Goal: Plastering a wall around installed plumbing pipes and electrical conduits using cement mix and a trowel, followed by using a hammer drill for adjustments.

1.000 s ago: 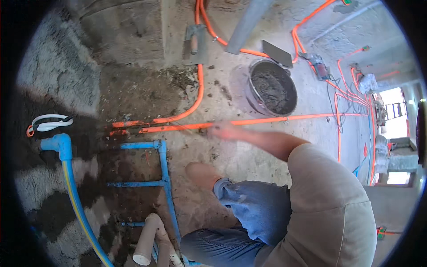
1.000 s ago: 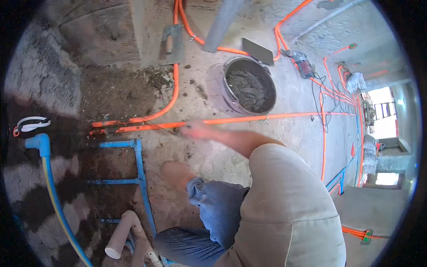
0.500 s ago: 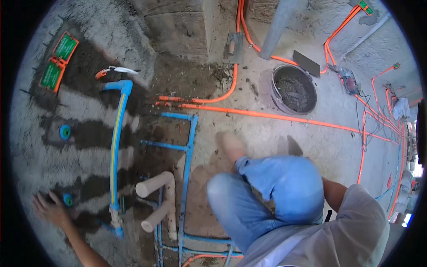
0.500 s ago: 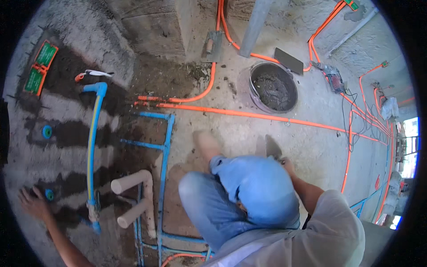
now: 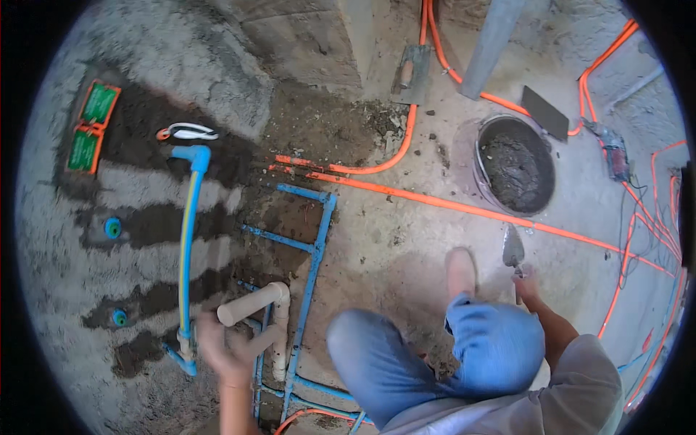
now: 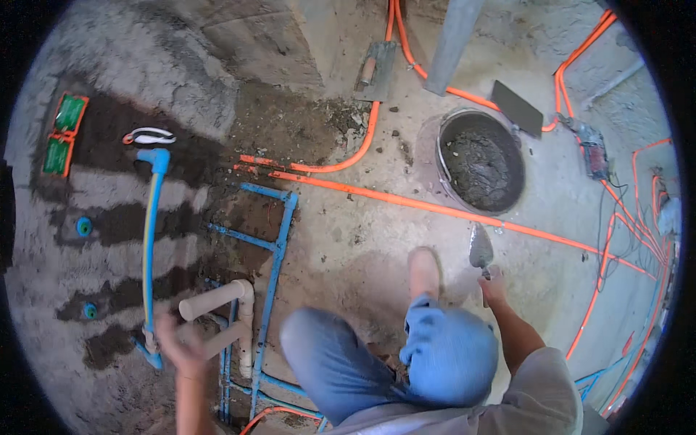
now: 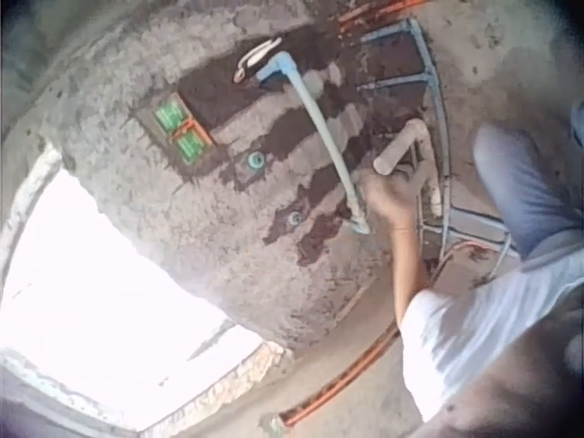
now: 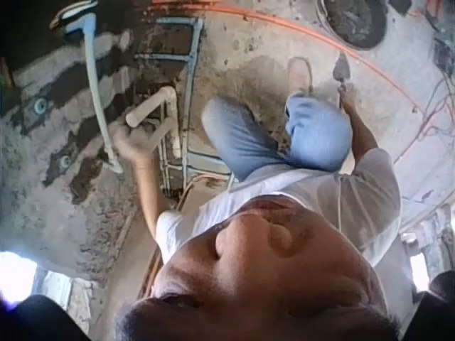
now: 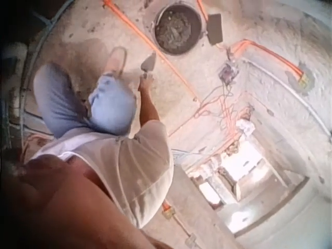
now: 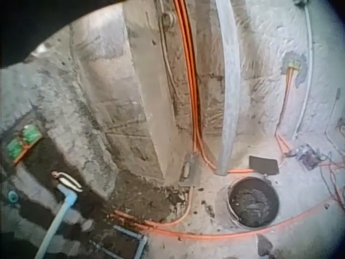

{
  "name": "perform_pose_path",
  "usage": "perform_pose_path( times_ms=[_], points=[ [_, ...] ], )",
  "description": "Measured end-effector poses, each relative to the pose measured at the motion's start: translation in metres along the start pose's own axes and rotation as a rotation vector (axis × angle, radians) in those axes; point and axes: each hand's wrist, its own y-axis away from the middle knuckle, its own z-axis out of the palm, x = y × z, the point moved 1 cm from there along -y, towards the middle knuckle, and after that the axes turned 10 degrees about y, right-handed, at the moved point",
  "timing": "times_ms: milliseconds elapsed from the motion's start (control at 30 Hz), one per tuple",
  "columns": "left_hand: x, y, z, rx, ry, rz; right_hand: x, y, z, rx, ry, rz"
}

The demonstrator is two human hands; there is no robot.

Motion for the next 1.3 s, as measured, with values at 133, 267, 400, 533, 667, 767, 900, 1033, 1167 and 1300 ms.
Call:
perform_pose_path(
  times_ms=[133, 267, 400, 533, 667, 767, 900, 1033, 1167, 1300],
  points=[
    [0.062, 0.074, 0.118, -0.387, 0.275, -0.346, -0.056, -0.038, 0.025, -0.065, -0.347, -0.179],
    [0.132, 0.056, 0.116, -0.602, 0.553, -0.624, -0.149, -0.051, 0.003, -0.433, -1.529, 0.285],
    [0.161, 0.092, 0.082, -0.974, 0.525, -0.765, -0.195, -0.077, 0.017, -0.378, -1.894, 0.428],
    [0.214, 0.063, 0.087, -0.923, 0.528, -0.693, -0.207, -0.094, 0.023, -0.265, -1.956, 0.619],
    [0.244, 0.081, 0.089, -1.029, 0.451, -0.672, -0.2, -0.112, 0.018, -0.23, -1.937, 0.604],
    [0.271, 0.083, 0.09, -1.147, 0.37, -0.608, -0.185, -0.109, -0.001, -0.104, -1.886, 0.749],
    [0.298, 0.093, 0.078, -1.355, 0.177, -0.587, -0.128, -0.079, -0.068, -0.261, -1.822, 0.783],
    [0.324, 0.088, 0.077, -1.468, 0.071, -0.47, -0.067, -0.009, -0.14, -0.344, -1.87, 0.849],
    [0.352, 0.049, 0.098, -1.523, -0.056, -0.455, 0.009, 0.046, -0.143, -0.17, -2.119, 0.919],
    [0.379, -0.02, 0.1, -1.37, 0.015, -0.338, 0.113, 0.056, -0.136, 0.503, -2.028, 1.243]
  ],
)
